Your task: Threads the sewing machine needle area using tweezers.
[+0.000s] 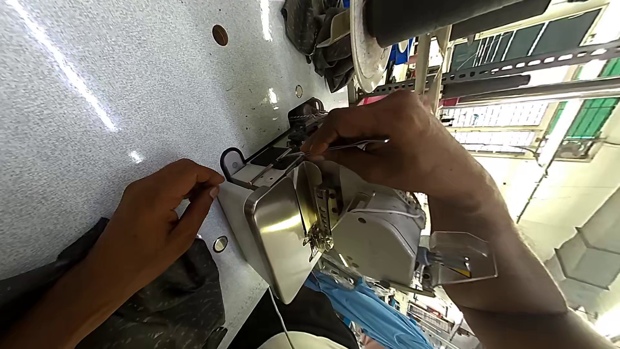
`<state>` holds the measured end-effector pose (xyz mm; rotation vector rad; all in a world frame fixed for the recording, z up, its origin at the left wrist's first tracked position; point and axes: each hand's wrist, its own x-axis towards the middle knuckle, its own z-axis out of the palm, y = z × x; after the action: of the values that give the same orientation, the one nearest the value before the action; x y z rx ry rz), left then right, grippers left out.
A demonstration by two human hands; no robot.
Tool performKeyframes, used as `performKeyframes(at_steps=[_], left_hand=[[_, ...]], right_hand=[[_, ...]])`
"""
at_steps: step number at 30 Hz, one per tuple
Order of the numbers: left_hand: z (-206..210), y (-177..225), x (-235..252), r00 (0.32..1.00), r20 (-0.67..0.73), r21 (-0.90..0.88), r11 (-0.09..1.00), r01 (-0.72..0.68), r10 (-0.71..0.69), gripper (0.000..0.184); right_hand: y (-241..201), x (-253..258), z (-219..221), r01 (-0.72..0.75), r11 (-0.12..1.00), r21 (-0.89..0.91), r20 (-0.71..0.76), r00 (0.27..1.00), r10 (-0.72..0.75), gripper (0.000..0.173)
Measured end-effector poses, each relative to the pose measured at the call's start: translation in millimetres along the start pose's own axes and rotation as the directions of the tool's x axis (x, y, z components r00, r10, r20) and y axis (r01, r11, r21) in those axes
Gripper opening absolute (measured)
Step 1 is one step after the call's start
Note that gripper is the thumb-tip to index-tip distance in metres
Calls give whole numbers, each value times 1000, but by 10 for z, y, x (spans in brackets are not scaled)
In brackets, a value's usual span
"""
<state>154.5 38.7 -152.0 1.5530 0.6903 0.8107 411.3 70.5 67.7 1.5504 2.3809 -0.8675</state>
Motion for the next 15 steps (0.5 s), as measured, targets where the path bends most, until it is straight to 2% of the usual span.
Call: performKeyframes(at_steps=[12, 15], left_hand=[[0, 0, 7, 1000, -8, -3, 1000, -7, 7, 19], [6, 3, 8, 1000, -10, -5, 1000, -6, 6, 19]], right_hand=[[-7, 26, 29, 13, 999, -45, 22, 1000, -12, 9], [21, 50, 35, 15, 1000, 14, 27, 1000, -15, 10]])
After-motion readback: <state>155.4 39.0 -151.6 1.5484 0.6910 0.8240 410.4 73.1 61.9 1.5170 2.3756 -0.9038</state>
